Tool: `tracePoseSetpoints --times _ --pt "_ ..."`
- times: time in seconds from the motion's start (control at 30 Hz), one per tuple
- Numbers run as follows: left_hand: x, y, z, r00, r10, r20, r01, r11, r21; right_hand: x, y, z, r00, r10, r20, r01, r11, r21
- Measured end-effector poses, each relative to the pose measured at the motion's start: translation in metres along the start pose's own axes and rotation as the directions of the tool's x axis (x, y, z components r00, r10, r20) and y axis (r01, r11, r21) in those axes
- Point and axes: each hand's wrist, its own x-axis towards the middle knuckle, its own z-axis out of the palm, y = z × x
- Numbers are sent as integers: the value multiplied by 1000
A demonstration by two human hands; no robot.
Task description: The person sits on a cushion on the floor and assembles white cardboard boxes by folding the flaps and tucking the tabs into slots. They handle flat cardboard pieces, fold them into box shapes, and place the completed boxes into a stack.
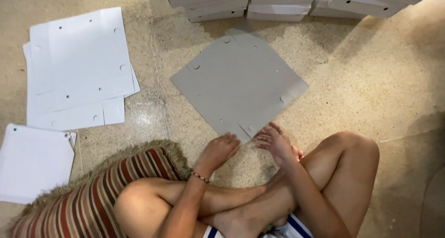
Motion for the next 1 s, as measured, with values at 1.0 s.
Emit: tracePoseSetpoints --times 1.0 --pt "3 14 -13 961 92 -259 -67 992 105 39 7 -11 976 -217 -8 217 975 -48"
